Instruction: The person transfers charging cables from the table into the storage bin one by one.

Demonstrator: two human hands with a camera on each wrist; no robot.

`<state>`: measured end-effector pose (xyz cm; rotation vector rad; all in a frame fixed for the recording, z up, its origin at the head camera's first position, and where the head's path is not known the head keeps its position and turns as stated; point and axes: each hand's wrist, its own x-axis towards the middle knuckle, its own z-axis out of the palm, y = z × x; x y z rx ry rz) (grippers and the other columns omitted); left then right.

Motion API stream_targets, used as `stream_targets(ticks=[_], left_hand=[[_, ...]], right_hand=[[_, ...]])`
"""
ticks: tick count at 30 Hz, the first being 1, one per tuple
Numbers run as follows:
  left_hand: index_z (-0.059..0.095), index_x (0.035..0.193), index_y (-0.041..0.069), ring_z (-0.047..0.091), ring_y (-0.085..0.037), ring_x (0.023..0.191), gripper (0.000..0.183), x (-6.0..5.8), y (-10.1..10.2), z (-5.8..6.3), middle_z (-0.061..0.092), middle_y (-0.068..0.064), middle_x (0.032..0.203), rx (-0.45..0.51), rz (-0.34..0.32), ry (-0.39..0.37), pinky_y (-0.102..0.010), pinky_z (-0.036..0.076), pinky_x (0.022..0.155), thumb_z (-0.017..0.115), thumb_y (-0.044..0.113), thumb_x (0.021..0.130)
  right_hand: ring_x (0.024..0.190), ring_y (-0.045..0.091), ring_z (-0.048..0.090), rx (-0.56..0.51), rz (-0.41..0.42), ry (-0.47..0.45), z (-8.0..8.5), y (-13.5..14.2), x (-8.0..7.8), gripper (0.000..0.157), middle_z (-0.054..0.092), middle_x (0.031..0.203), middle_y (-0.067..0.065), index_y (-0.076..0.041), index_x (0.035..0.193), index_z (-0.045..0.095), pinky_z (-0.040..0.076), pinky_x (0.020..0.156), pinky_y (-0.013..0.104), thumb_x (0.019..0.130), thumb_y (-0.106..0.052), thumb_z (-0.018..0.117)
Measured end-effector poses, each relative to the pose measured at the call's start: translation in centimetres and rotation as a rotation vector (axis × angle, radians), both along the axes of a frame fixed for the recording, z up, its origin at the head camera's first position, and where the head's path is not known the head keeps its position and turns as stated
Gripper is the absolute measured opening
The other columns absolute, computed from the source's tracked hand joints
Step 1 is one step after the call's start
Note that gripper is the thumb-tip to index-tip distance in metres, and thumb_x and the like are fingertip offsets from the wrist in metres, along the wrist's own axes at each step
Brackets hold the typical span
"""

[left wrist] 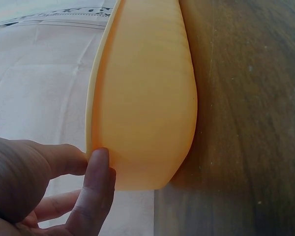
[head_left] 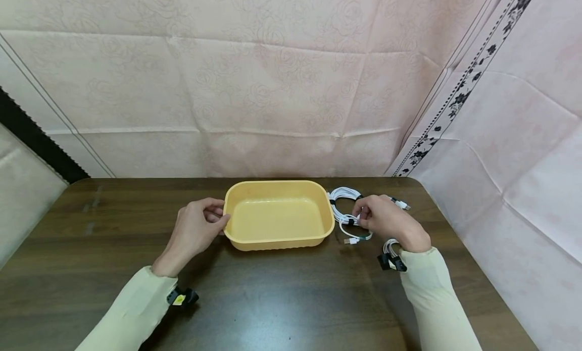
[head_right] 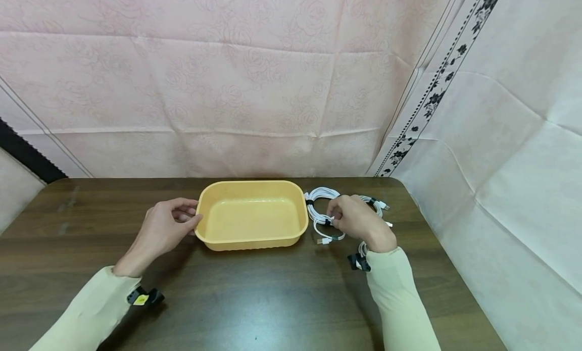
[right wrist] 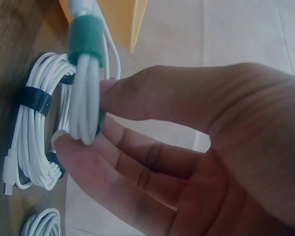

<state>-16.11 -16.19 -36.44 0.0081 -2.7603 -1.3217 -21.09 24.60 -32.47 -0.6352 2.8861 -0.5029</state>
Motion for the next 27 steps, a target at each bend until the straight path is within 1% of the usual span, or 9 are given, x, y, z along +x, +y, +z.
stream_targets(ticks=[6, 13, 17, 21, 27], left_hand=[[0.066, 0.127, -0.002, 0.071, -0.019, 0.084, 0.035, -0.02, -0.03, -0.09, 0.07, -0.017, 0.106, 0.003, -0.008, 0.004, -0.023, 0.062, 0.065, 0.071, 0.012, 0.094], [0.066, 0.127, -0.002, 0.071, -0.02, 0.084, 0.036, -0.02, -0.08, -0.09, 0.07, -0.017, 0.106, 0.003, -0.008, 0.008, -0.023, 0.062, 0.065, 0.071, 0.011, 0.094], [0.066, 0.127, -0.002, 0.071, -0.019, 0.083, 0.036, 0.03, -0.07, -0.05, 0.07, -0.017, 0.106, 0.006, -0.005, 0.004, -0.023, 0.062, 0.064, 0.071, 0.011, 0.094], [0.066, 0.127, -0.002, 0.071, -0.019, 0.083, 0.036, 0.08, -0.05, -0.02, 0.069, -0.018, 0.106, 0.011, -0.005, 0.0, -0.023, 0.062, 0.064, 0.071, 0.011, 0.094], [0.066, 0.126, -0.002, 0.071, -0.019, 0.083, 0.035, 0.06, -0.01, 0.01, 0.07, -0.018, 0.106, 0.018, -0.004, 0.0, -0.023, 0.062, 0.064, 0.071, 0.011, 0.094]], right_hand=[[0.07, 0.011, 0.059, -0.013, 0.006, 0.005, 0.06, 0.0, -0.19, 0.016, 0.067, 0.077, -0.001, -0.007, 0.096, 0.075, 0.051, 0.064, 0.028, 0.086, 0.002, 0.065], [0.073, 0.013, 0.059, -0.015, -0.007, 0.017, 0.26, 0.08, -0.39, 0.017, 0.068, 0.08, 0.001, -0.007, 0.096, 0.075, 0.051, 0.065, 0.029, 0.086, 0.001, 0.064], [0.074, 0.014, 0.06, -0.031, -0.024, 0.017, 0.49, -0.02, -0.31, 0.015, 0.067, 0.08, 0.002, -0.008, 0.095, 0.075, 0.051, 0.066, 0.029, 0.087, 0.0, 0.066], [0.074, 0.014, 0.059, -0.04, -0.029, 0.021, 0.67, -0.11, -0.24, 0.013, 0.067, 0.08, 0.002, -0.01, 0.093, 0.075, 0.051, 0.065, 0.029, 0.088, -0.001, 0.067], [0.073, 0.015, 0.06, -0.058, -0.041, 0.024, 0.83, -0.09, -0.34, 0.014, 0.068, 0.08, 0.003, -0.01, 0.095, 0.075, 0.051, 0.064, 0.029, 0.088, -0.001, 0.066]])
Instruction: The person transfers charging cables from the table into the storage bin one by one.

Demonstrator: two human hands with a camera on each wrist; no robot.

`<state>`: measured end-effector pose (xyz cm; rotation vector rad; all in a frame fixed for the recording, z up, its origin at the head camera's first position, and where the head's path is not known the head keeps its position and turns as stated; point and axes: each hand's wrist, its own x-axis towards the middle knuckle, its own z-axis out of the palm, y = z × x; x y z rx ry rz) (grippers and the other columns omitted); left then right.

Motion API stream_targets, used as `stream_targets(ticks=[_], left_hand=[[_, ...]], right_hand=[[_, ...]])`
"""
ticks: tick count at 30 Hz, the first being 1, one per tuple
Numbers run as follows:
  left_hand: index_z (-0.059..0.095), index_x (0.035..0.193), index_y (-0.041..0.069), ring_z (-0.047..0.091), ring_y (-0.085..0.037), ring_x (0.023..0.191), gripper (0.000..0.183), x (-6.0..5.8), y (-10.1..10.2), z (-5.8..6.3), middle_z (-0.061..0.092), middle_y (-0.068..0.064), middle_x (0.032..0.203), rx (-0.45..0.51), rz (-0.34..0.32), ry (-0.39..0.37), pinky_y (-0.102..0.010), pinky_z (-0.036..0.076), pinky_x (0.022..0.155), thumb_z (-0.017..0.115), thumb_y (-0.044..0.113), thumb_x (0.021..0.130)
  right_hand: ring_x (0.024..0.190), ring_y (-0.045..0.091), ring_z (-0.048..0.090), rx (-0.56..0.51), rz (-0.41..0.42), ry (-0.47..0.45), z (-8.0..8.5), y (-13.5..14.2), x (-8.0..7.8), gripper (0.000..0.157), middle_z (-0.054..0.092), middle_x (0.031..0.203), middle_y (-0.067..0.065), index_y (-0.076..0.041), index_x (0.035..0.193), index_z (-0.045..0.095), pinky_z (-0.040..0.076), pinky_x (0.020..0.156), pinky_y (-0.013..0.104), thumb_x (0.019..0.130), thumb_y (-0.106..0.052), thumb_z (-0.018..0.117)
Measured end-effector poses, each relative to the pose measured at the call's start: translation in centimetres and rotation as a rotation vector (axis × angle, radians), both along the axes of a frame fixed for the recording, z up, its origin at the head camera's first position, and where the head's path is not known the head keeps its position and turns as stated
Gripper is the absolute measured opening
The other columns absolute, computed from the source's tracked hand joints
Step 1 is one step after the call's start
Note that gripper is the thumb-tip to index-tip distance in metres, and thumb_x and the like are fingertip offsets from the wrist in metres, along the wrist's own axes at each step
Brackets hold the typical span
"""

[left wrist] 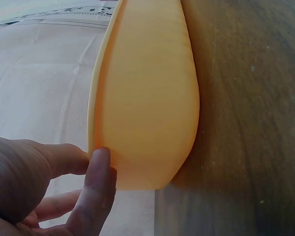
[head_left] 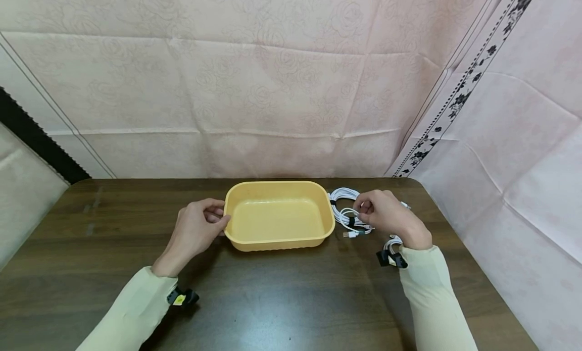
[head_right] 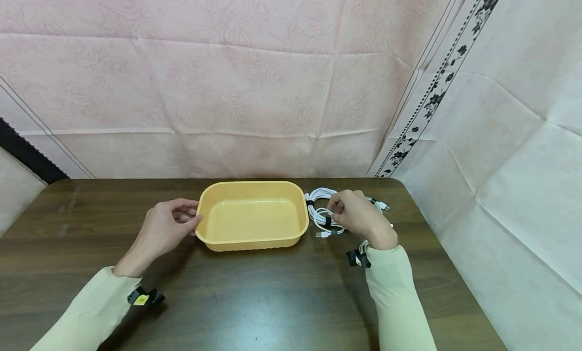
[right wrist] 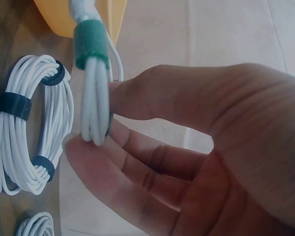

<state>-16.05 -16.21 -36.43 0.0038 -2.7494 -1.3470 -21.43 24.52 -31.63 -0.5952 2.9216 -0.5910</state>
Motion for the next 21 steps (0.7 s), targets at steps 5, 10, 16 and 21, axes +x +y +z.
stream_targets(ticks=[5, 10, 16, 21], left_hand=[[0.066, 0.127, -0.002, 0.071, -0.019, 0.084, 0.035, -0.04, -0.04, -0.07, 0.07, -0.017, 0.107, 0.001, -0.002, 0.0, -0.023, 0.062, 0.064, 0.071, 0.011, 0.094], [0.066, 0.127, -0.003, 0.071, -0.019, 0.084, 0.036, -0.02, -0.1, -0.11, 0.07, -0.018, 0.107, 0.001, -0.005, 0.002, -0.023, 0.062, 0.064, 0.071, 0.011, 0.094], [0.065, 0.127, -0.003, 0.071, -0.019, 0.084, 0.036, 0.01, -0.08, -0.08, 0.07, -0.018, 0.107, 0.001, -0.005, 0.001, -0.023, 0.062, 0.064, 0.071, 0.011, 0.094], [0.065, 0.127, -0.003, 0.072, -0.02, 0.084, 0.036, 0.01, -0.05, -0.03, 0.07, -0.018, 0.107, -0.001, -0.009, 0.005, -0.023, 0.062, 0.065, 0.071, 0.01, 0.094]], right_hand=[[0.073, 0.014, 0.061, -0.006, -0.003, 0.009, 0.06, -0.04, -0.11, 0.016, 0.069, 0.081, 0.003, -0.009, 0.097, 0.075, 0.051, 0.064, 0.028, 0.088, -0.001, 0.065], [0.073, 0.013, 0.061, -0.007, -0.004, 0.029, 0.01, -0.17, -0.23, 0.016, 0.07, 0.081, 0.003, -0.009, 0.097, 0.076, 0.052, 0.065, 0.029, 0.088, -0.002, 0.065], [0.074, 0.013, 0.061, -0.017, -0.005, 0.036, 0.03, -0.35, -0.35, 0.015, 0.07, 0.081, 0.002, -0.007, 0.097, 0.076, 0.052, 0.067, 0.029, 0.087, -0.002, 0.066], [0.075, 0.014, 0.062, -0.03, -0.01, 0.022, 0.06, -0.47, -0.45, 0.014, 0.07, 0.083, 0.003, -0.007, 0.099, 0.076, 0.053, 0.067, 0.029, 0.089, -0.003, 0.067]])
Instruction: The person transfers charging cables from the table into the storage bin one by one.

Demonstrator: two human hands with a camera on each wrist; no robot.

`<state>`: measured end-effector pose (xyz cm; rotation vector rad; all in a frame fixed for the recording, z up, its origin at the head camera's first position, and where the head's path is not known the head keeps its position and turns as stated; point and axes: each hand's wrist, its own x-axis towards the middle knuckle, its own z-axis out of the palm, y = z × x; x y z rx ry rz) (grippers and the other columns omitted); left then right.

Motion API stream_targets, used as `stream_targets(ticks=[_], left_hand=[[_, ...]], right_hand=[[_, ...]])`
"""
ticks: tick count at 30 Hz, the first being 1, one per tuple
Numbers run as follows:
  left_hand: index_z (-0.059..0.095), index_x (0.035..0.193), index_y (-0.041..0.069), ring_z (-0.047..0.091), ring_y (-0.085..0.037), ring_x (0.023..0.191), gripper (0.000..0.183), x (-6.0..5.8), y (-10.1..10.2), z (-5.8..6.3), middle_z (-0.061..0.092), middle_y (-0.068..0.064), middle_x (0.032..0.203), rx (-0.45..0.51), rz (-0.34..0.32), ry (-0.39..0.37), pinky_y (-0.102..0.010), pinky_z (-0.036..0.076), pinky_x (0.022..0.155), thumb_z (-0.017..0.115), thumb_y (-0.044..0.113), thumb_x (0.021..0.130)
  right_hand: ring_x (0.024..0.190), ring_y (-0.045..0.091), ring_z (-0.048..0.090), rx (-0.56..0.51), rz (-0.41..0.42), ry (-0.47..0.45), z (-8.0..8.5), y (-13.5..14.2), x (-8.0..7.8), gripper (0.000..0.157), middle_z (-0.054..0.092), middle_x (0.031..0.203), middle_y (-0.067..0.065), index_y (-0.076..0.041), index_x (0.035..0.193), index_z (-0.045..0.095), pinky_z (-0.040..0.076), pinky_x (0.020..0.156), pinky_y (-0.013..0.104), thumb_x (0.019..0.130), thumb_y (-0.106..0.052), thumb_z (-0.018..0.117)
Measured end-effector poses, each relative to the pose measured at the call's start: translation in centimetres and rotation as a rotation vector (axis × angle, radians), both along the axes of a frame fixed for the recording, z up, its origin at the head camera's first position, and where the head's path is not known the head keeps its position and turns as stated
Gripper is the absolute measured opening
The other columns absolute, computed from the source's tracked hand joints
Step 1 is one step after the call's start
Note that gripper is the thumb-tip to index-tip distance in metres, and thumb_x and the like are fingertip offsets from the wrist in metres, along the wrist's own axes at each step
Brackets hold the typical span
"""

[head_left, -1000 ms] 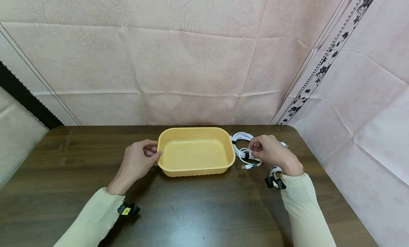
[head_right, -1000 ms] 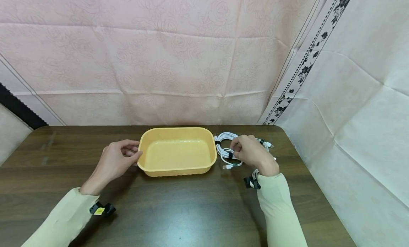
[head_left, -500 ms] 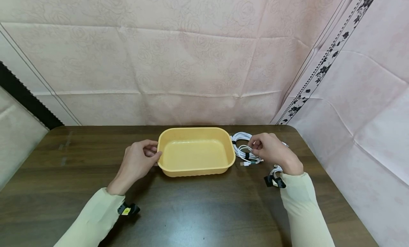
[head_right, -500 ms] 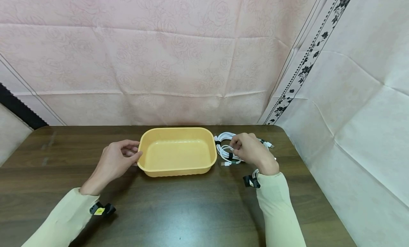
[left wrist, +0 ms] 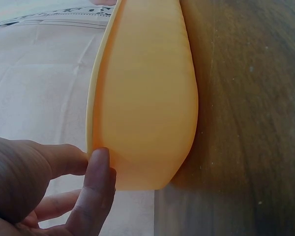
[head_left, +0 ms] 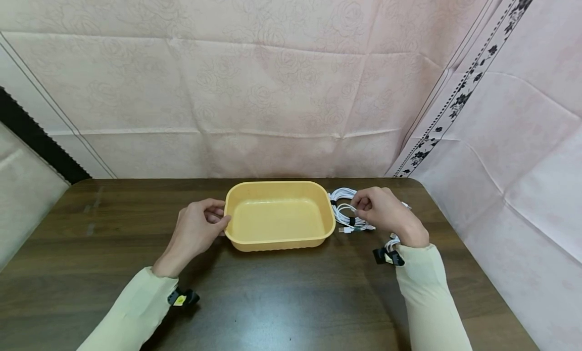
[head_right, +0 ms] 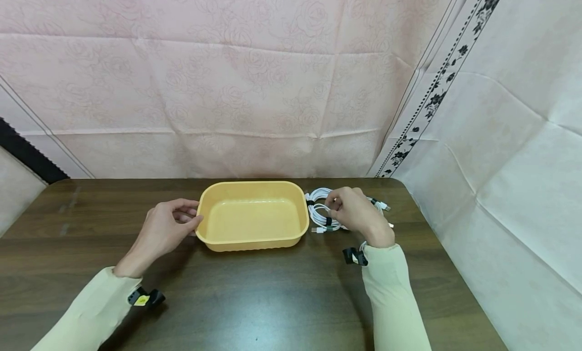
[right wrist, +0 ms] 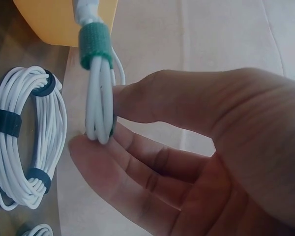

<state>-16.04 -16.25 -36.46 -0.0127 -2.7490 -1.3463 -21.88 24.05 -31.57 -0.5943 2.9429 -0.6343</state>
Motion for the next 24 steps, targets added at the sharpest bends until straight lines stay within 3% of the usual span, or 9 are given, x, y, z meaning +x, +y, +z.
stream_targets(ticks=[24], left_hand=[[0.066, 0.127, -0.003, 0.072, -0.019, 0.084, 0.036, -0.04, 0.04, -0.11, 0.071, -0.018, 0.106, -0.01, 0.005, 0.004, -0.024, 0.062, 0.064, 0.071, 0.01, 0.094]], right_hand=[[0.075, 0.018, 0.062, -0.028, -0.039, 0.037, 0.2, -0.69, -0.3, 0.016, 0.069, 0.081, 0.003, -0.009, 0.099, 0.076, 0.051, 0.069, 0.03, 0.089, -0.003, 0.065]])
